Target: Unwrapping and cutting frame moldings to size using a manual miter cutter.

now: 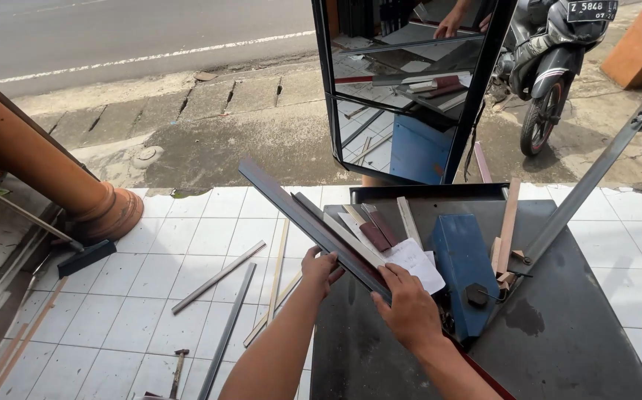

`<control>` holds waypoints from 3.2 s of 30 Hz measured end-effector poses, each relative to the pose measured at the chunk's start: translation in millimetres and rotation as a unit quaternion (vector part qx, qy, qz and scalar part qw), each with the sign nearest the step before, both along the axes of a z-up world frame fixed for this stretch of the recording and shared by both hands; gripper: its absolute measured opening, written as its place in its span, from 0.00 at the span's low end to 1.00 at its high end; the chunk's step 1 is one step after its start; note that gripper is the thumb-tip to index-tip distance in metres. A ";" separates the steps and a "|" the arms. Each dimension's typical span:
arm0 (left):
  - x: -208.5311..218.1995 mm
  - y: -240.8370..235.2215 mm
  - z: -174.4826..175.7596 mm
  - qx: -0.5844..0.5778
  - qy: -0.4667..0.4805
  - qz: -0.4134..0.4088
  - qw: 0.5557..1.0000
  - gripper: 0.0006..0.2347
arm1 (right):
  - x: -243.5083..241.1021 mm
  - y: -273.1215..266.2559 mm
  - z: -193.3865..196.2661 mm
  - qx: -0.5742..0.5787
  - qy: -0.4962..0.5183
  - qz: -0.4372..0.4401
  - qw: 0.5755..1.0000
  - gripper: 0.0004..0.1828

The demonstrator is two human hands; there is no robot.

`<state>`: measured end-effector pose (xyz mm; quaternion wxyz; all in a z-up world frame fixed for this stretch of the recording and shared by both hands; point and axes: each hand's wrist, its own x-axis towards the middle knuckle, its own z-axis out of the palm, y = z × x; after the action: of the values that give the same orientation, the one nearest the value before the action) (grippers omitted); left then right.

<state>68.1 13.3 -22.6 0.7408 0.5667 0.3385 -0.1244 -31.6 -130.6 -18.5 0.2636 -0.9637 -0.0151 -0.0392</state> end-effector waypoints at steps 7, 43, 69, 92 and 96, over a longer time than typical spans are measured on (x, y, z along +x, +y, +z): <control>52.4 -2.9 -73.2 0.015 0.062 0.005 0.998 0.21 | 3.6 -5.2 9.1 0.124 0.122 -0.123 0.977 0.23; -192.3 -50.2 -38.6 0.449 0.088 -0.490 0.742 0.24 | -165.6 -158.6 -91.4 -0.122 0.126 -0.119 0.977 0.20; -150.4 -106.2 -79.3 0.599 -0.134 -0.514 0.599 0.30 | -157.7 -200.9 -97.7 -0.086 0.236 -0.136 0.958 0.25; -56.8 -124.5 -81.3 0.633 -0.038 -0.567 0.526 0.32 | -79.5 -229.3 -105.2 -0.133 0.289 -0.083 0.944 0.25; -61.1 -129.0 -73.0 0.625 -0.035 -0.569 0.534 0.32 | -80.0 -232.6 -101.3 -0.138 0.302 -0.075 0.940 0.25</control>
<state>7.0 -115.7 -95.6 -0.0179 0.9622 -0.0895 -0.2567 -111.5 -363.2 -119.7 0.1165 -0.9555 0.1325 0.2365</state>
